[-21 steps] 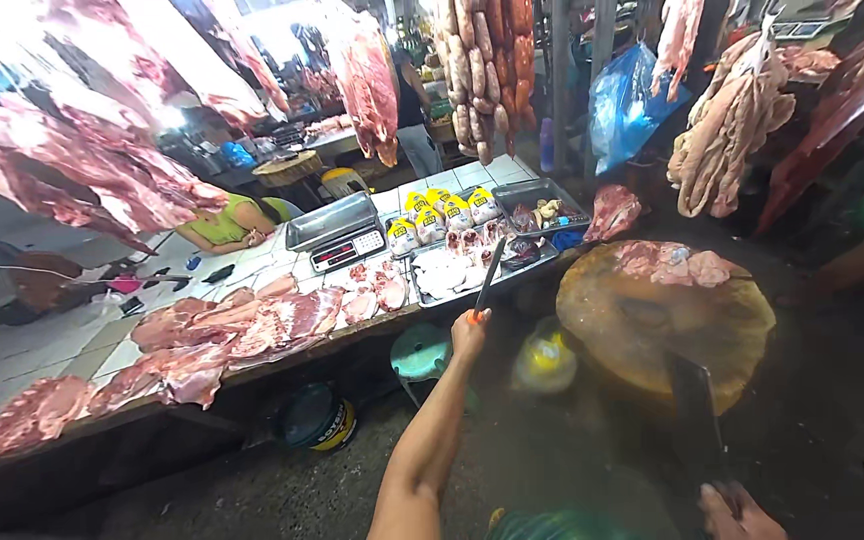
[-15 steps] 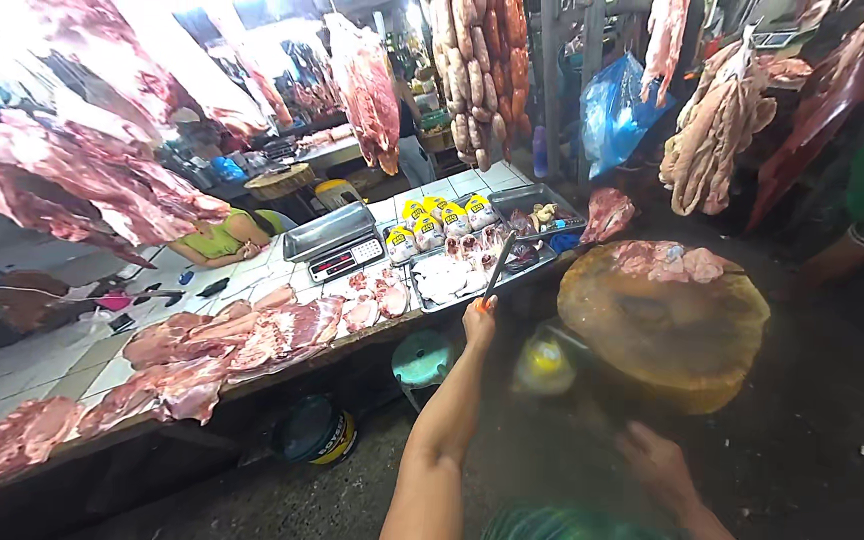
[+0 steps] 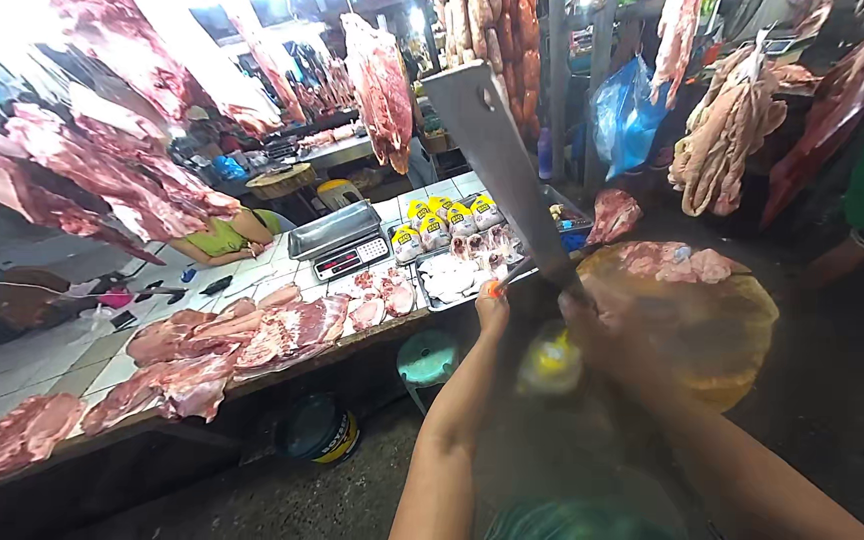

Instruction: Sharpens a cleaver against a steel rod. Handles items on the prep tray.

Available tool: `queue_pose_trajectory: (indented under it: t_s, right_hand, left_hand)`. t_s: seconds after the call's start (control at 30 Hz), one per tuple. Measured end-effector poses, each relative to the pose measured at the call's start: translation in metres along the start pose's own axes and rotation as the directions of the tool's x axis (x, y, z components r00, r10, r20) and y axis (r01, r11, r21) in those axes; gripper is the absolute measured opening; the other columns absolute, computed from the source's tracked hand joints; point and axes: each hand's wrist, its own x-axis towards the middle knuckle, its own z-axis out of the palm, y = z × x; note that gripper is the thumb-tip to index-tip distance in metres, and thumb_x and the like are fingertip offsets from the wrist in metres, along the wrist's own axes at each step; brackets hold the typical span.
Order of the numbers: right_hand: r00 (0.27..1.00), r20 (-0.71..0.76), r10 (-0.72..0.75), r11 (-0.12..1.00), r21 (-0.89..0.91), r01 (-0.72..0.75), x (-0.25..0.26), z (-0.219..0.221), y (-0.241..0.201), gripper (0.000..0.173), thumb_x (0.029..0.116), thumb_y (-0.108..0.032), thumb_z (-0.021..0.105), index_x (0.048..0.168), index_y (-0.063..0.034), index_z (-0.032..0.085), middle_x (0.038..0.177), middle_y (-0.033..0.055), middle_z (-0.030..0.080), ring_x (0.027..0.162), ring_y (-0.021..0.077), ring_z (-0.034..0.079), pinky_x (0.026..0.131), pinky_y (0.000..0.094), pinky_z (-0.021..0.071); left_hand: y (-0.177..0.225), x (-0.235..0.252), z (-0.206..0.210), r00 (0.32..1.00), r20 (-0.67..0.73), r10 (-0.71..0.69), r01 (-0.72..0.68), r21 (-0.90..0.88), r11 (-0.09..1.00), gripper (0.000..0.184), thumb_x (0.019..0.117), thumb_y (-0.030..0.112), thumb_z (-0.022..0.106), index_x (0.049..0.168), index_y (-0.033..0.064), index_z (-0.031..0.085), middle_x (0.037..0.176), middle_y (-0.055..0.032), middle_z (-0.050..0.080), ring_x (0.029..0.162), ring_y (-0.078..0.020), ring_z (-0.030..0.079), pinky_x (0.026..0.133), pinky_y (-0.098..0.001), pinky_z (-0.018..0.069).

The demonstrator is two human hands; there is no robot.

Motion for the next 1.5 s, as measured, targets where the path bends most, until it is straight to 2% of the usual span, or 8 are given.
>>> queue_pose_trajectory:
  t_s: [0.13,0.33,0.7,0.87,1.0,1.1,1.33,1.5]
  right_hand:
    - [0.974,0.081,0.212,0.950,-0.253,-0.185,-0.092,0.026,0.103,0.036,0.1033,-0.035,0.048,0.095,-0.0068,0.068,0.070,0.0060,0.062,0.063,0.0195,0.062,0.059,0.0432,0.0536]
    - [0.521,0.268,0.810,0.553,-0.644,-0.528,-0.245,0.003,0.199,0.038,0.1026,-0.040,0.048,0.114,-0.0124,0.072,0.093,0.0151,0.075,0.092,0.0355,0.073,0.081,0.0602,0.0567]
    - [0.990,0.114,0.080,0.985,-0.161,-0.061,0.019,-0.015,-0.008,0.029,0.1045,-0.039,0.051,0.098,-0.0154,0.067,0.062,-0.0033,0.053,0.049,0.0094,0.050,0.045,0.0331,0.0446]
    - [0.994,0.058,0.088,0.977,-0.200,-0.075,-0.028,0.011,0.058,0.035,0.1065,-0.040,0.048,0.099,-0.0120,0.067,0.067,0.0006,0.058,0.057,0.0139,0.057,0.051,0.0383,0.0505]
    - [0.674,0.282,0.683,0.692,-0.544,-0.474,-0.186,0.011,0.169,0.039,0.1045,-0.035,0.047,0.114,-0.0048,0.070,0.090,0.0192,0.072,0.086,0.0379,0.072,0.077,0.0615,0.0566]
    - [0.460,0.302,0.835,0.521,-0.701,-0.487,-0.240,-0.004,0.202,0.038,0.1030,-0.039,0.050,0.118,-0.0109,0.072,0.098,0.0194,0.075,0.096,0.0409,0.073,0.083,0.0644,0.0557]
    - [0.908,0.313,0.278,0.869,-0.485,-0.099,-0.067,-0.017,0.073,0.033,0.1011,-0.029,0.051,0.108,-0.0032,0.070,0.078,0.0172,0.068,0.068,0.0369,0.068,0.060,0.0606,0.0535]
    - [0.997,0.071,0.013,0.933,-0.360,0.013,-0.019,-0.002,0.039,0.046,0.1062,-0.039,0.044,0.098,0.0004,0.065,0.066,0.0099,0.056,0.054,0.0203,0.052,0.048,0.0411,0.0416]
  left_hand:
    - [-0.012,0.003,-0.010,0.998,-0.050,0.036,-0.033,0.045,0.998,0.018,0.0975,0.012,0.066,0.110,-0.0012,0.069,0.109,-0.0164,0.071,0.104,-0.0256,0.068,0.097,-0.0443,0.0537]
    - [-0.027,0.013,-0.035,0.996,-0.086,0.028,-0.014,0.160,0.987,0.021,0.1008,0.019,0.064,0.106,0.0001,0.071,0.106,-0.0160,0.072,0.103,-0.0263,0.069,0.097,-0.0456,0.0537]
    - [-0.007,0.014,-0.001,1.000,-0.021,0.013,-0.011,0.067,0.998,0.024,0.1010,0.025,0.065,0.105,0.0013,0.070,0.101,-0.0134,0.071,0.098,-0.0233,0.068,0.093,-0.0440,0.0536]
    - [-0.020,0.014,-0.001,0.998,-0.063,0.028,-0.022,0.094,0.995,0.022,0.1005,0.022,0.065,0.105,0.0017,0.070,0.104,-0.0132,0.072,0.101,-0.0236,0.068,0.095,-0.0437,0.0537]
    - [-0.035,0.017,-0.023,0.994,-0.102,0.034,-0.013,0.198,0.980,0.020,0.0994,0.019,0.065,0.105,0.0004,0.071,0.105,-0.0157,0.072,0.103,-0.0268,0.069,0.097,-0.0460,0.0538]
    - [-0.042,0.017,-0.040,0.992,-0.124,0.019,0.009,0.222,0.975,0.018,0.0982,0.015,0.064,0.107,0.0016,0.072,0.109,-0.0145,0.072,0.106,-0.0257,0.069,0.098,-0.0450,0.0546]
    - [-0.047,0.004,-0.022,0.995,-0.090,0.049,-0.037,0.131,0.991,0.015,0.0940,0.009,0.067,0.103,0.0000,0.073,0.106,-0.0156,0.072,0.105,-0.0262,0.068,0.098,-0.0440,0.0549]
    - [-0.050,0.000,-0.007,0.991,-0.107,0.081,-0.070,0.101,0.992,0.018,0.0979,0.017,0.066,0.101,0.0010,0.072,0.107,-0.0139,0.072,0.107,-0.0250,0.068,0.098,-0.0431,0.0547]
